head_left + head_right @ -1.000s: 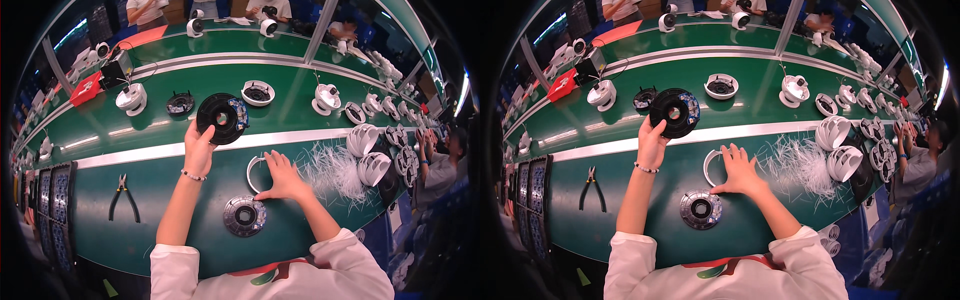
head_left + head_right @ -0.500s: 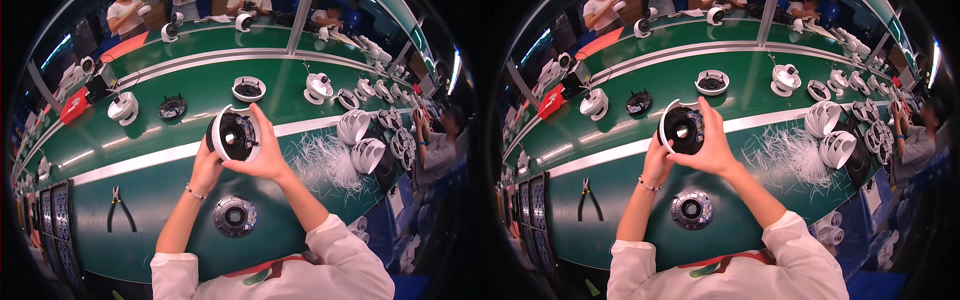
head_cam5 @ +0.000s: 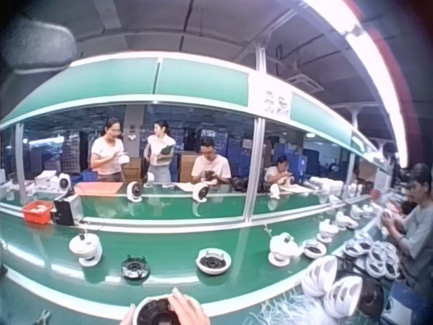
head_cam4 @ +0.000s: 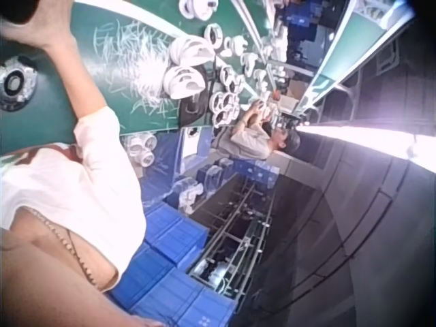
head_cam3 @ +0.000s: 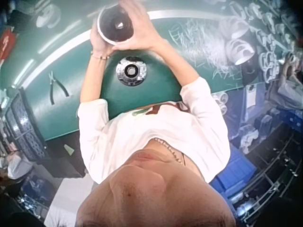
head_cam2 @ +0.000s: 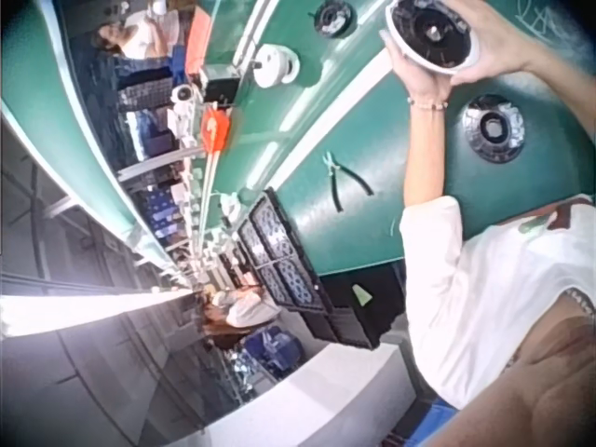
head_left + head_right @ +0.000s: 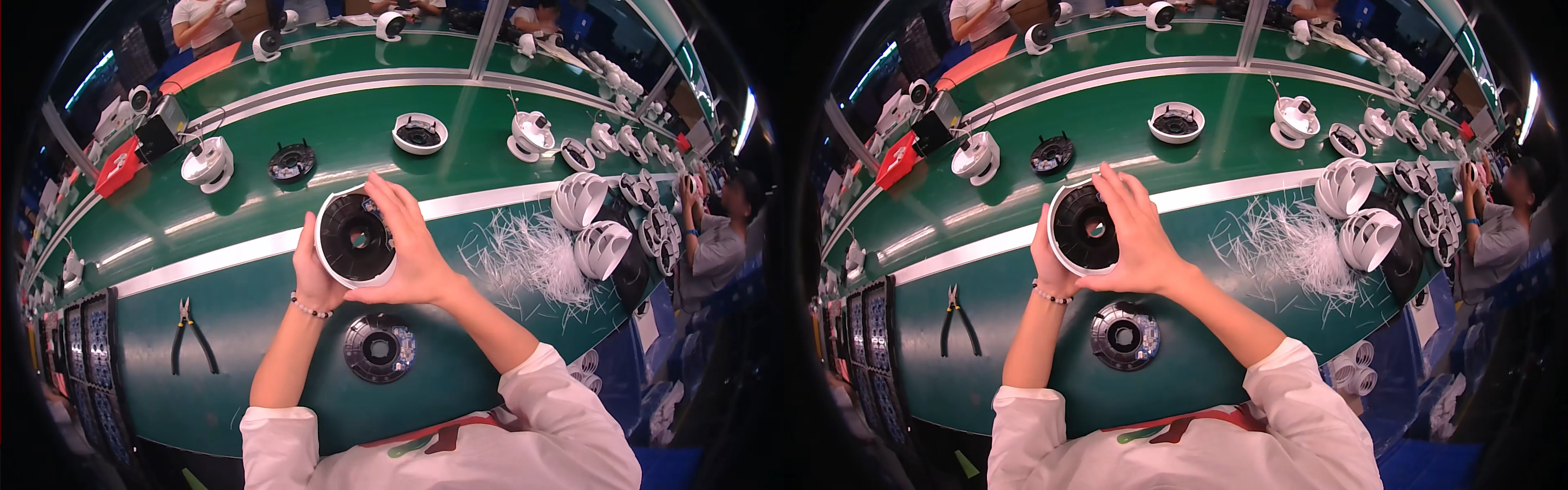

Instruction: Assembling electronic fixture components, including bases, PCB modules, and covers on a factory line.

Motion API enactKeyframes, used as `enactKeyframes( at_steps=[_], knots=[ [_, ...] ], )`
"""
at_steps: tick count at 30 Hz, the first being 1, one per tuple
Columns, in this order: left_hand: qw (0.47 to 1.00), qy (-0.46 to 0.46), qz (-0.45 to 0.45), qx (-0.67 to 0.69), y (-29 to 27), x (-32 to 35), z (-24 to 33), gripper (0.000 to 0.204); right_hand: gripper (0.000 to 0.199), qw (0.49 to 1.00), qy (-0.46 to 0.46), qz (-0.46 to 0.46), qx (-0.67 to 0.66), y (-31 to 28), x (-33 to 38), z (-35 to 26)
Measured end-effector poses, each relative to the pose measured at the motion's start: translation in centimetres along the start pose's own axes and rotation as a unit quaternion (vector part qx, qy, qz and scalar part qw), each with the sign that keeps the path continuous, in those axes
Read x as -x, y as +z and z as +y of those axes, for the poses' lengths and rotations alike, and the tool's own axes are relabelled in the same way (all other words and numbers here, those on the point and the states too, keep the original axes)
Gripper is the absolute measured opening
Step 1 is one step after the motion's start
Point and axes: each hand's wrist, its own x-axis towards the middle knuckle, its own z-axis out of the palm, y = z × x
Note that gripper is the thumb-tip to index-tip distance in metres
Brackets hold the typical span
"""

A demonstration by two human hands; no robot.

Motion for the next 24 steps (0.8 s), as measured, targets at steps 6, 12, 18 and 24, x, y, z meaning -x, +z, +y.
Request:
enactKeyframes(
  at_steps=[6,12,18,24],
  knots=[
    [0.999,-0.032,-0.026,0.014,-0.2,0.2,0.4,0.08,0.112,0.997,-0.012,-0.076,0.0,-1.8,-0.8,-0.2],
    [0.999,-0.003,0.009,-0.051,0.0,0.0,-1.0,0.055,0.111,1.0,0.014,-0.015,0.021,-1.1,0.4,0.3],
    [0.998,-0.012,0.047,-0.049,0.2,-0.3,-1.9,0.05,0.115,0.999,0.013,0.033,0.032,-0.2,2.2,1.4],
    [0.986,-0.108,0.124,-0.035,-1.9,-8.2,-3.7,0.051,0.094,0.991,0.064,0.097,0.058,-4.3,5.8,3.9]
  ],
)
